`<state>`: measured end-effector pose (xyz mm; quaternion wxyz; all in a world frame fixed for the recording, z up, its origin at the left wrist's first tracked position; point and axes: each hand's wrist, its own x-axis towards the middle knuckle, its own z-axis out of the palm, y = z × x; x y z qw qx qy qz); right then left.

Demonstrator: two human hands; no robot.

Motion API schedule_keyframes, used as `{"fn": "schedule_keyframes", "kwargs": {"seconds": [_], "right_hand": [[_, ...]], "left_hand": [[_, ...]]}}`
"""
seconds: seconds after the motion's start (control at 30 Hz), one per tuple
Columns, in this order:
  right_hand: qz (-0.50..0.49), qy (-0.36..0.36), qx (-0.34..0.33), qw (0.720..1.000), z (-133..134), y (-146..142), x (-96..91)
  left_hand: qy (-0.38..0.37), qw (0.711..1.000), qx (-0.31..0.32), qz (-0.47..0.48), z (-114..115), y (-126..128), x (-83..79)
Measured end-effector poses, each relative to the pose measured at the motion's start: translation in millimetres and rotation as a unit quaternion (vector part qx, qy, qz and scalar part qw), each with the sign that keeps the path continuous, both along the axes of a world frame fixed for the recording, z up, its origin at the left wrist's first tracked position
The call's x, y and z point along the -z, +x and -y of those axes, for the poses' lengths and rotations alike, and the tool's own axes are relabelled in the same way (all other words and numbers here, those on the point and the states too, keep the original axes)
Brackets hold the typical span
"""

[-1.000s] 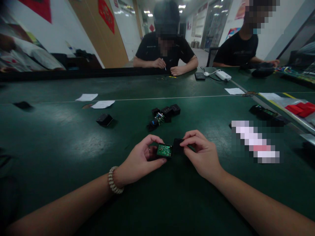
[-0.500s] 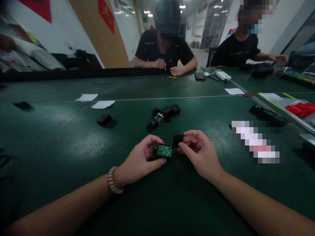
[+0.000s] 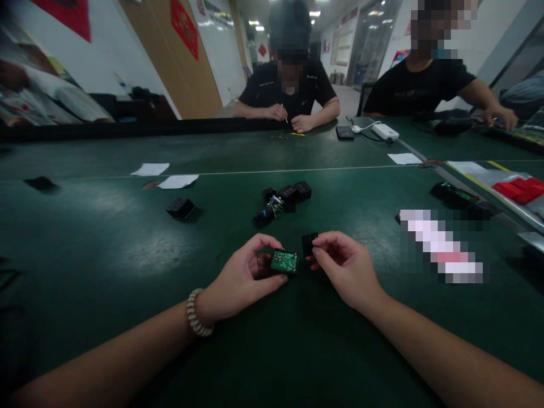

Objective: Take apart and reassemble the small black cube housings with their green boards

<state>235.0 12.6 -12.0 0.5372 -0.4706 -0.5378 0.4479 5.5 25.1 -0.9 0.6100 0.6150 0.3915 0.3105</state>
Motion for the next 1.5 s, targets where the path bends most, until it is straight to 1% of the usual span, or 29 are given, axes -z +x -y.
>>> {"fn": "schedule_keyframes", "kwargs": {"seconds": [0.13, 0.37, 0.53, 0.73, 0.83, 0.97, 1.07, 1.17, 1.3, 1.5], "right_hand": [[0.013, 0.013, 0.016, 1.000, -0.7, 0.3, -1.2], [0.042, -0.015, 0.033, 0.998, 0.8, -0.6, -7.2], [0.047, -0.024, 0.055, 0.997, -0.1, -1.1, -4.8], [0.054, -0.035, 0.041, 0.997, -1.2, 1.1, -1.1], [0.045, -0.042, 0.033, 0.998, -0.8, 0.5, -4.4], [0.002, -0.035, -0.001, 0.999, -0.8, -2.1, -9.6], [-0.005, -0.040, -0.016, 0.999, -1.2, -2.8, -10.5], [0.021, -0.044, -0.010, 0.999, -1.3, -2.1, -10.3], [0.052, -0.027, 0.011, 0.998, -1.3, -1.2, -10.8], [0.048, -0.031, 0.025, 0.998, -1.7, -0.9, -10.1]], "left_hand": [[-0.003, 1.000, 0.005, 0.000, 0.2, -0.9, -1.6], [-0.006, 1.000, 0.001, -0.004, 0.4, -1.8, -1.8], [-0.004, 1.000, 0.002, -0.007, -0.5, -0.9, 0.3], [-0.009, 1.000, 0.000, 0.002, 0.3, -1.1, -1.0], [-0.010, 1.000, 0.000, 0.000, 0.8, -1.6, -1.8], [-0.016, 1.000, -0.002, 0.005, 1.3, -1.4, -1.4], [-0.019, 1.000, -0.002, 0.004, 1.4, -0.9, -1.2], [-0.020, 1.000, -0.004, 0.002, 1.6, -0.6, -2.0], [-0.021, 1.000, -0.007, 0.001, 2.3, -0.2, -4.0], [-0.024, 1.000, -0.002, 0.007, 2.1, -0.8, -2.9]]}}
